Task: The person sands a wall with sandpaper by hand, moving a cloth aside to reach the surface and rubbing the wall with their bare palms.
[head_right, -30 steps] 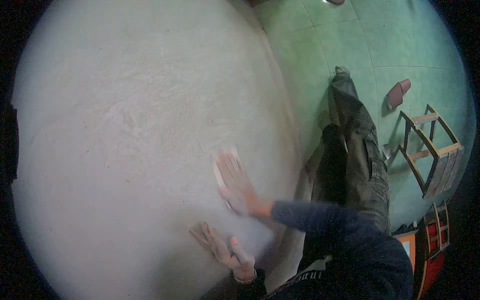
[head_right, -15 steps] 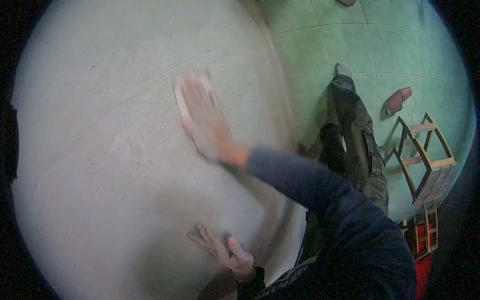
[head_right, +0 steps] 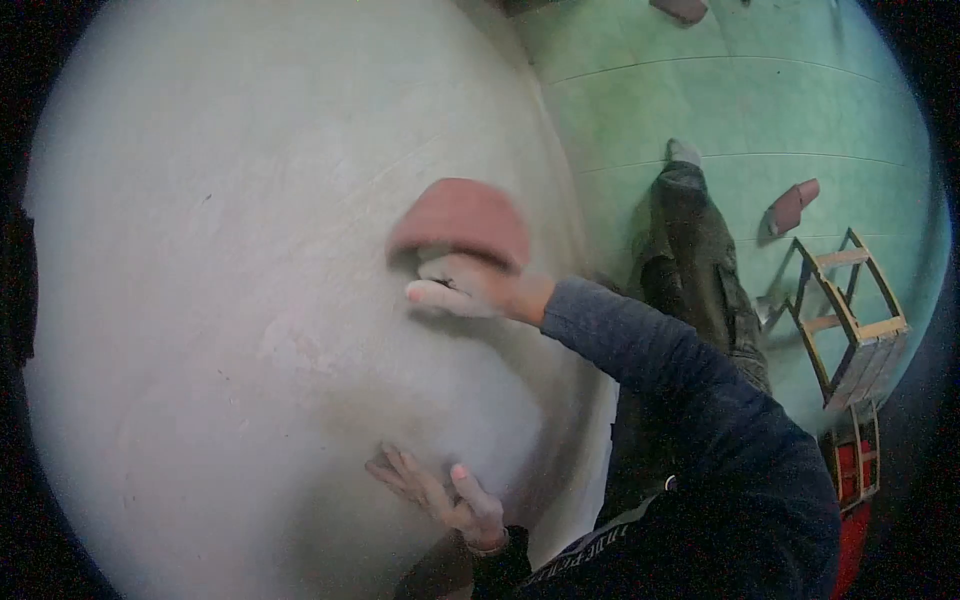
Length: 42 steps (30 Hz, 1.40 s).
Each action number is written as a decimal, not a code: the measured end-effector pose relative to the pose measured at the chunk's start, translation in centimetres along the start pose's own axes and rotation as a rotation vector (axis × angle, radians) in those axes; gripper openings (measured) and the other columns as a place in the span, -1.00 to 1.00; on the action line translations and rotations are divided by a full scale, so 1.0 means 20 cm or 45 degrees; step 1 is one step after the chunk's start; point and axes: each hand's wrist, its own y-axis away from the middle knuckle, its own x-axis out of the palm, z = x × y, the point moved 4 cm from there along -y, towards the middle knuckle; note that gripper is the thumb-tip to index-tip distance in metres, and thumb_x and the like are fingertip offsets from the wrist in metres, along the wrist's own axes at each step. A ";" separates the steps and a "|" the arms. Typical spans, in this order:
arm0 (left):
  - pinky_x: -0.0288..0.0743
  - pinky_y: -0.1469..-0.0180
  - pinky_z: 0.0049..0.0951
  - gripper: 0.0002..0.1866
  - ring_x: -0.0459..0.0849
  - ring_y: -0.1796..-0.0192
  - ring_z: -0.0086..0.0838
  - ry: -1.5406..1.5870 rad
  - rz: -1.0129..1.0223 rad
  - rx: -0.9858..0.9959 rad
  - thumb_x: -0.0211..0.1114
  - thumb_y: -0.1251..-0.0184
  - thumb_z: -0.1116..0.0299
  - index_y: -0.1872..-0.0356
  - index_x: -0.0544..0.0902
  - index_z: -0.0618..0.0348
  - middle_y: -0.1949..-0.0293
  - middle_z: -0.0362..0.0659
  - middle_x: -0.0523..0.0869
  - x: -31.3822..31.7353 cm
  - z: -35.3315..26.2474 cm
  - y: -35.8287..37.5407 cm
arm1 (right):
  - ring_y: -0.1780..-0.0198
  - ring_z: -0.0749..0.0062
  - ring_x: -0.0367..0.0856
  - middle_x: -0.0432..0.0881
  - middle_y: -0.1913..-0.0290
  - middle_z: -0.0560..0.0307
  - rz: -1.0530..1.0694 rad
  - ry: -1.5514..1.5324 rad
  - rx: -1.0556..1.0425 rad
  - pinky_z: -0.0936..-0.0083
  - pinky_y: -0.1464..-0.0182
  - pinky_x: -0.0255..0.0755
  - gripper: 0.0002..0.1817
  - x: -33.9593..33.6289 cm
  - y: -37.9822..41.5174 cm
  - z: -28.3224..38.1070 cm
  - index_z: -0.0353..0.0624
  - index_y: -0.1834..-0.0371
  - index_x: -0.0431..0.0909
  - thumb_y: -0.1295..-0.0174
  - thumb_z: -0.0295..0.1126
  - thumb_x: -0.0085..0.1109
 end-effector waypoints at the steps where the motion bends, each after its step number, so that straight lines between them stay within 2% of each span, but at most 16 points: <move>1: -0.23 -0.39 0.34 -0.37 -0.08 -0.47 0.35 -0.065 -0.027 0.039 -0.01 -0.44 0.11 -0.41 0.22 0.30 -0.43 0.17 0.21 0.01 0.02 0.02 | 0.46 0.01 0.50 0.50 0.56 -0.03 0.023 0.062 0.026 0.21 0.28 0.42 -0.50 -0.06 0.01 -0.02 -0.13 0.54 0.60 -0.21 0.12 0.13; 5: -0.27 -0.40 0.35 -0.33 -0.09 -0.48 0.33 -0.212 -0.048 -0.050 0.04 -0.41 0.05 -0.40 0.25 0.32 -0.44 0.16 0.19 0.08 0.10 0.18 | 0.48 0.05 0.46 0.51 0.53 -0.03 0.217 0.098 0.594 0.28 0.38 0.33 -0.48 0.15 0.74 -0.07 -0.18 0.74 0.44 -0.19 0.00 0.23; 7: -0.25 -0.40 0.35 -0.33 -0.07 -0.48 0.31 -0.249 -0.143 0.081 -0.01 -0.43 0.03 -0.40 0.23 0.29 -0.43 0.16 0.21 0.10 0.32 0.39 | 0.47 0.06 0.48 0.50 0.53 -0.08 -0.122 0.147 0.793 0.30 0.38 0.33 -0.50 -0.06 0.80 -0.27 -0.24 0.70 0.42 -0.16 -0.07 0.30; 9: -0.23 -0.40 0.36 -0.34 -0.06 -0.48 0.29 -0.287 -0.244 0.172 -0.07 -0.45 0.00 -0.41 0.22 0.26 -0.42 0.16 0.23 0.17 0.29 0.50 | 0.49 0.06 0.49 0.56 0.51 -0.15 -0.541 0.372 0.959 0.32 0.35 0.37 -0.53 -0.33 0.77 -0.61 -0.29 0.49 0.55 -0.20 -0.02 0.25; 12: -0.30 -0.40 0.38 -0.30 -0.04 -0.49 0.26 -0.525 -0.223 -0.141 -0.08 -0.44 -0.07 -0.44 0.18 0.18 -0.44 0.16 0.20 0.21 0.00 0.36 | 0.08 0.01 0.57 0.54 0.07 -0.15 -0.556 0.772 0.642 0.22 0.06 0.43 -0.34 -0.70 0.58 -1.08 -0.22 -0.14 0.33 -0.09 -0.06 0.36; 18: -0.37 -0.40 0.36 -0.24 -0.06 -0.50 0.23 -0.971 -0.110 -0.337 -0.04 -0.38 -0.15 -0.47 0.14 0.11 -0.47 0.18 0.10 0.80 -0.41 0.28 | -0.41 -0.13 0.16 0.08 -0.47 -0.06 -0.179 1.242 0.833 -0.09 -0.22 0.29 0.09 -1.14 0.58 -1.84 0.02 -0.48 0.03 0.11 -0.04 0.50; 20: -0.41 -0.39 0.38 -0.19 -0.20 -0.51 0.27 -1.000 0.115 -0.703 -0.02 -0.34 -0.20 -0.47 0.13 0.10 -0.49 0.18 0.02 0.82 -0.40 0.50 | -0.51 -0.22 -0.10 -0.14 -0.57 0.01 0.235 1.432 0.632 -0.33 -0.25 0.16 0.20 -1.02 0.70 -1.92 0.28 -0.55 -0.09 0.19 0.04 0.51; 21: -0.41 -0.39 0.38 -0.19 -0.20 -0.51 0.27 -0.989 0.140 -0.702 -0.02 -0.34 -0.20 -0.47 0.13 0.10 -0.49 0.18 0.02 0.86 -0.42 0.55 | -0.52 -0.20 -0.10 -0.18 -0.58 0.11 0.465 1.708 0.615 -0.30 -0.25 0.17 0.02 -0.97 0.80 -1.96 0.32 -0.52 0.03 0.05 0.00 0.39; 23: -0.14 -0.44 0.21 -0.37 -0.09 -0.54 0.07 -1.013 -0.305 -0.107 0.00 -0.43 0.01 -0.37 0.33 0.23 -0.47 0.25 0.04 0.79 -0.58 0.53 | -0.52 -0.15 -0.08 -0.19 -0.59 0.17 0.507 1.751 0.451 -0.26 -0.24 0.19 -0.10 -0.92 0.94 -2.13 0.33 -0.50 0.09 -0.04 -0.06 0.31; 25: -0.16 -0.44 0.22 -0.36 -0.09 -0.54 0.07 -0.991 -0.225 0.048 0.01 -0.43 0.00 -0.38 0.32 0.23 -0.47 0.25 0.04 0.86 -0.21 -0.60 | -0.52 -0.09 -0.06 -0.20 -0.59 0.23 0.534 1.792 0.430 -0.22 -0.24 0.21 -0.21 -0.97 0.19 -2.50 0.34 -0.48 0.15 -0.13 -0.13 0.22; 29: -0.21 -0.43 0.30 -0.35 -0.08 -0.54 0.06 -1.094 -0.221 0.170 0.02 -0.42 -0.01 -0.39 0.30 0.23 -0.47 0.27 0.03 1.04 -0.14 -0.73 | -0.26 0.16 0.40 0.42 -0.26 0.21 0.586 1.696 0.055 0.03 -0.08 0.39 -0.53 -1.05 0.27 -2.71 0.11 -0.22 0.43 -0.20 -0.26 0.13; 31: -0.41 -0.38 0.40 -0.18 -0.24 -0.50 0.30 -0.566 0.317 -0.314 0.01 -0.31 -0.18 -0.47 0.12 0.12 -0.49 0.21 0.02 1.08 0.20 -0.54 | -0.11 0.19 0.49 0.49 -0.07 0.16 0.314 1.342 0.316 0.14 0.00 0.44 -0.63 -1.00 0.24 -2.65 0.01 -0.11 0.47 -0.21 -0.33 0.12; 34: -0.35 -0.40 0.39 -0.17 -0.21 -0.51 0.29 -0.875 0.113 -0.120 0.05 -0.31 -0.12 -0.47 0.11 0.19 -0.47 0.23 0.06 0.95 0.03 -0.68 | 0.16 0.19 0.64 0.60 0.13 -0.02 -0.354 0.136 0.829 0.41 0.15 0.51 -0.88 -0.69 0.11 -2.22 -0.23 0.22 0.54 -0.19 -0.57 0.05; 36: -0.26 -0.39 0.37 -0.18 -0.19 -0.49 0.35 -0.281 0.134 -0.096 0.04 -0.34 -0.15 -0.45 0.15 0.23 -0.45 0.23 0.12 0.78 -0.03 -0.72 | -0.01 0.16 0.61 0.58 -0.03 -0.12 -0.403 0.059 0.459 0.40 0.03 0.47 -0.94 -0.45 -0.07 -1.51 -0.36 0.39 0.49 -0.11 -0.68 0.02; 40: -0.28 -0.39 0.37 -0.25 -0.16 -0.48 0.37 -0.332 0.000 0.107 0.02 -0.39 -0.06 -0.44 0.17 0.25 -0.44 0.21 0.15 0.25 -0.02 -0.75 | -0.47 -0.05 0.15 0.31 -0.34 -0.26 -0.066 -0.623 0.107 0.16 -0.44 -0.02 -0.89 0.07 -0.07 -0.46 -0.33 0.34 0.46 -0.05 -0.61 0.14; 42: -0.30 -0.40 0.36 -0.37 -0.09 -0.46 0.41 -0.411 -0.185 0.075 -0.03 -0.44 0.01 -0.40 0.27 0.19 -0.42 0.13 0.25 -0.04 -0.04 -0.72 | -0.54 -0.10 -0.04 0.17 -0.42 -0.29 0.213 -0.413 0.086 0.05 -0.49 -0.19 -0.83 0.19 -0.08 0.00 -0.27 0.31 0.46 -0.05 -0.49 0.22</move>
